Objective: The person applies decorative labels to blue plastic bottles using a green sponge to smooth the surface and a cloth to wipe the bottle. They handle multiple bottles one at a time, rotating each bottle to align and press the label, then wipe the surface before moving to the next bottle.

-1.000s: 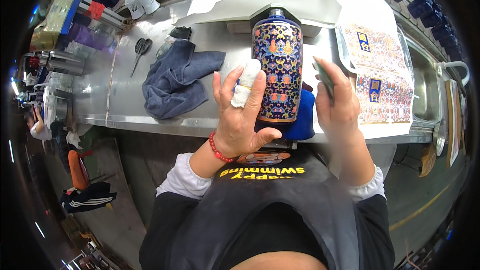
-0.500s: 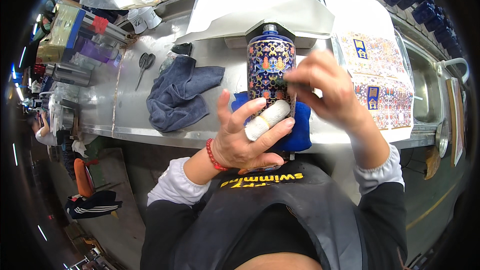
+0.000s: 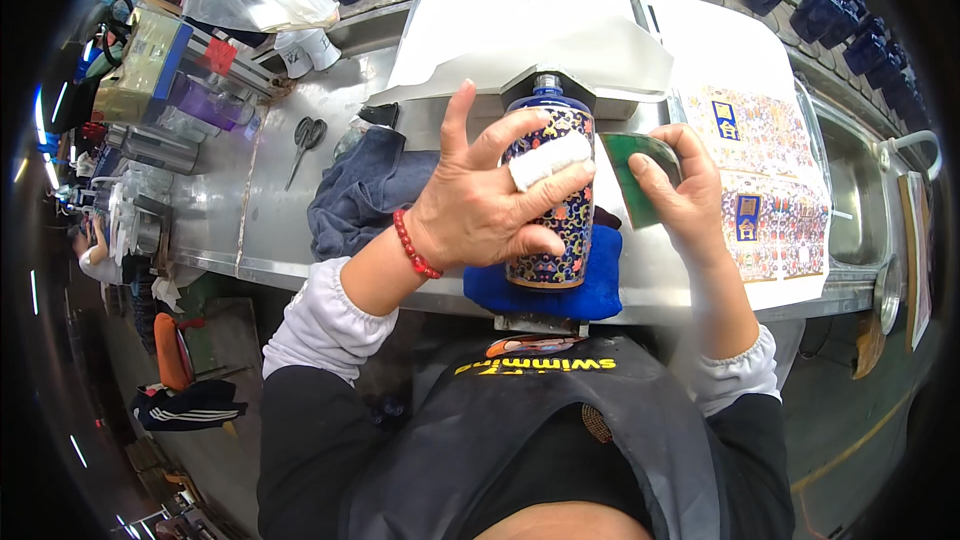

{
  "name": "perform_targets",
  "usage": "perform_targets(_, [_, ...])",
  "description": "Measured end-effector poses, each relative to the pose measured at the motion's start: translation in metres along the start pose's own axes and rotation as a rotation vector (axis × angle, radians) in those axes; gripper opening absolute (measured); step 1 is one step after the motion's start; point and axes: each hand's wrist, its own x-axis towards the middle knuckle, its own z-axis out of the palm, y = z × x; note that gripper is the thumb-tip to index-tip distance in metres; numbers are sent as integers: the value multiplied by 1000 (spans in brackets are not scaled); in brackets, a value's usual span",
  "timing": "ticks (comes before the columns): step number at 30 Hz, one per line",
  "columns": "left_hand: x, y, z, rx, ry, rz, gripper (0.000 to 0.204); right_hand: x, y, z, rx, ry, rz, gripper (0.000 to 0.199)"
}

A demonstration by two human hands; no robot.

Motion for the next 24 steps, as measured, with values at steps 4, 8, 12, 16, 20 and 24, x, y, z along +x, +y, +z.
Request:
perform_targets(4, [-8, 15, 0, -19, 66, 98, 68, 1, -4, 1, -427, 10, -611, 24])
perform_targets(8, [-7, 16, -2, -63, 69, 125, 66, -1, -3, -3, -393, -119, -582, 27])
perform_targets(12, [7, -5, 4, -52, 69, 102, 63, 0, 4, -10, -195, -82, -367, 19])
perform_targets(16, [15, -20, 12, -48, 82, 58, 60, 7, 13, -9, -161, -43, -298, 17])
perform_targets(20, [11, -12, 12, -33, 120, 20, 60, 5, 16, -1, -223, 14, -280, 20])
perform_targets(24, [1, 4, 6, -90, 140, 43, 61, 0, 15, 0, -474, -10, -388, 28])
